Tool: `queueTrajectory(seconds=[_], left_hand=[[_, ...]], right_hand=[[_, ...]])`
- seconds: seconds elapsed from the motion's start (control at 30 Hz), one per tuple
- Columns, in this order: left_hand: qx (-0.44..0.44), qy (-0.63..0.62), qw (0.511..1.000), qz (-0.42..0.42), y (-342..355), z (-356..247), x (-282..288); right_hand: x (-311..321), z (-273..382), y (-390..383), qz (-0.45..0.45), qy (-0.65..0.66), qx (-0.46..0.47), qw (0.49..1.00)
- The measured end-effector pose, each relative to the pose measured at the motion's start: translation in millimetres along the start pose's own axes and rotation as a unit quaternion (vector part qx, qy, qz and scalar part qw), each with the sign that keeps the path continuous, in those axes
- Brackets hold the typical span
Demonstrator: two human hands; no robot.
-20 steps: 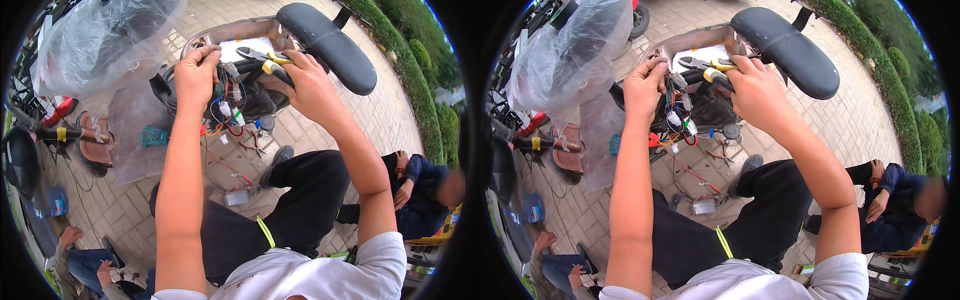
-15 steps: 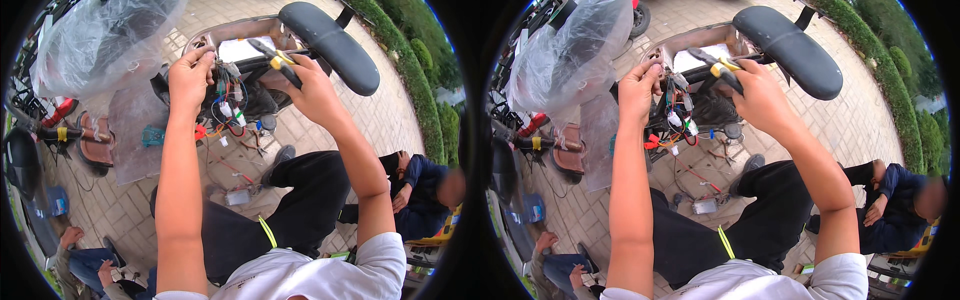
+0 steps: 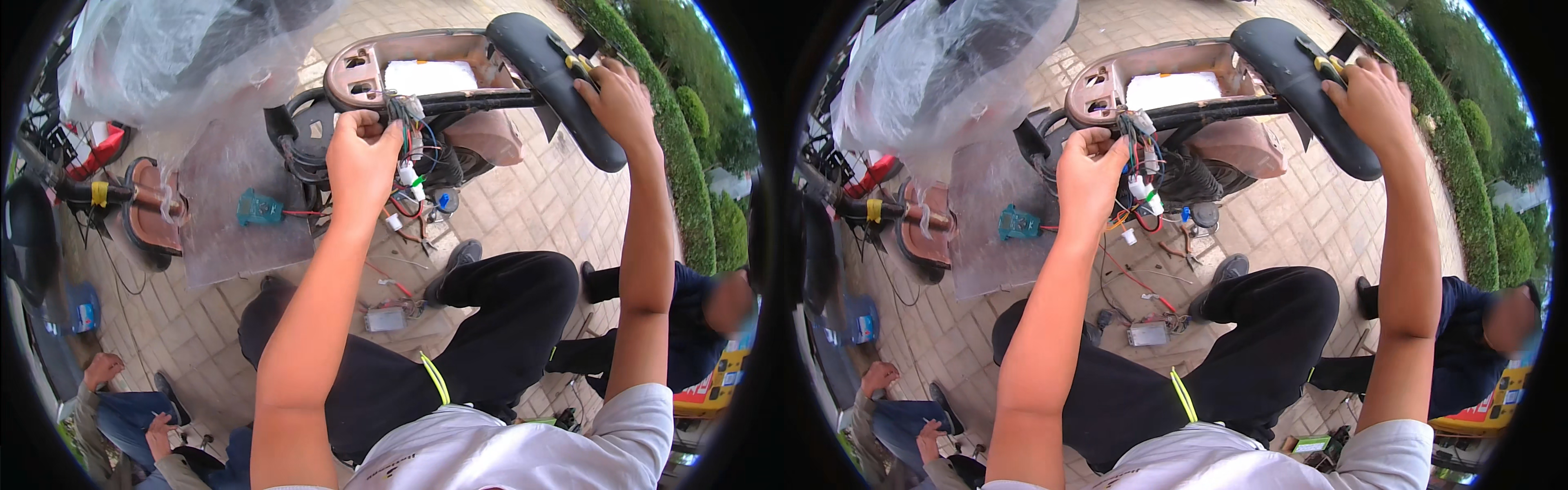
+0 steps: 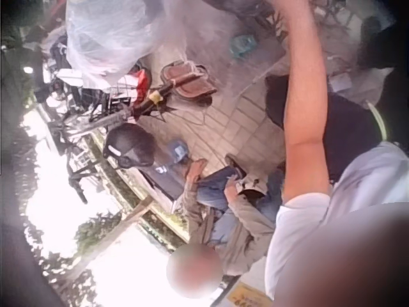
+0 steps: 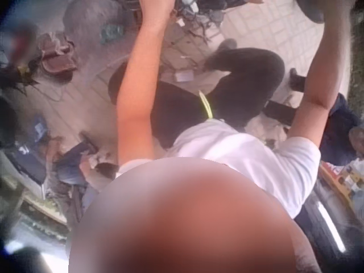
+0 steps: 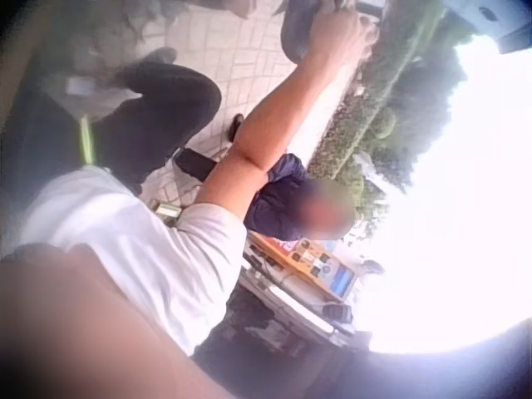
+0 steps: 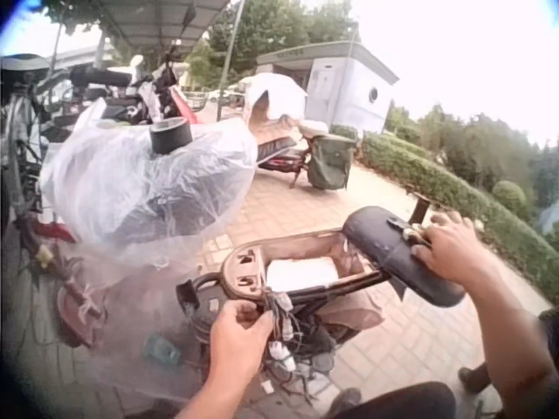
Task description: The person repairs the electrical wiring of a scooter by stripping wire insulation, twisting wires together, and wrapping connections with electrical tape. They use pliers and electrical tape to secure the connections.
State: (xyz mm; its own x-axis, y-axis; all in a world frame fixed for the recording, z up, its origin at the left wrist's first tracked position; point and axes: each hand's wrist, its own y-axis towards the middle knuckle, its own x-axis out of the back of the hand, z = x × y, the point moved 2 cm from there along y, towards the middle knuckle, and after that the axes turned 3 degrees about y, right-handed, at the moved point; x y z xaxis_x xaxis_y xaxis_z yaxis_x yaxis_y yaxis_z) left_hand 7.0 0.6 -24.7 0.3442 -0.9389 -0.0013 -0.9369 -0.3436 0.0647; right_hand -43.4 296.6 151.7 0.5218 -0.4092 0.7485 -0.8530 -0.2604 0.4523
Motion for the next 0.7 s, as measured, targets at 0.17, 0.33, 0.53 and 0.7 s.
queueTrajectory(seconds=[0.17,0.33,0.53,0.7], left_hand=[[0.031,-0.085,0.996,-0.022,0,16,-3],[0.036,-0.06,0.997,0.016,6,8,-4],[0.001,-0.009,1.0,-0.014,8,-4,6],[-0.111,0.068,0.991,-0.042,23,-8,14]], right_hand=[[41,117,17,0.054,0.456,0.12,0.88],[21,215,35,0.056,0.485,0.227,0.842],[-4,180,39,0.145,0.534,0.146,0.82],[-2,178,39,0.185,0.525,0.153,0.816]])
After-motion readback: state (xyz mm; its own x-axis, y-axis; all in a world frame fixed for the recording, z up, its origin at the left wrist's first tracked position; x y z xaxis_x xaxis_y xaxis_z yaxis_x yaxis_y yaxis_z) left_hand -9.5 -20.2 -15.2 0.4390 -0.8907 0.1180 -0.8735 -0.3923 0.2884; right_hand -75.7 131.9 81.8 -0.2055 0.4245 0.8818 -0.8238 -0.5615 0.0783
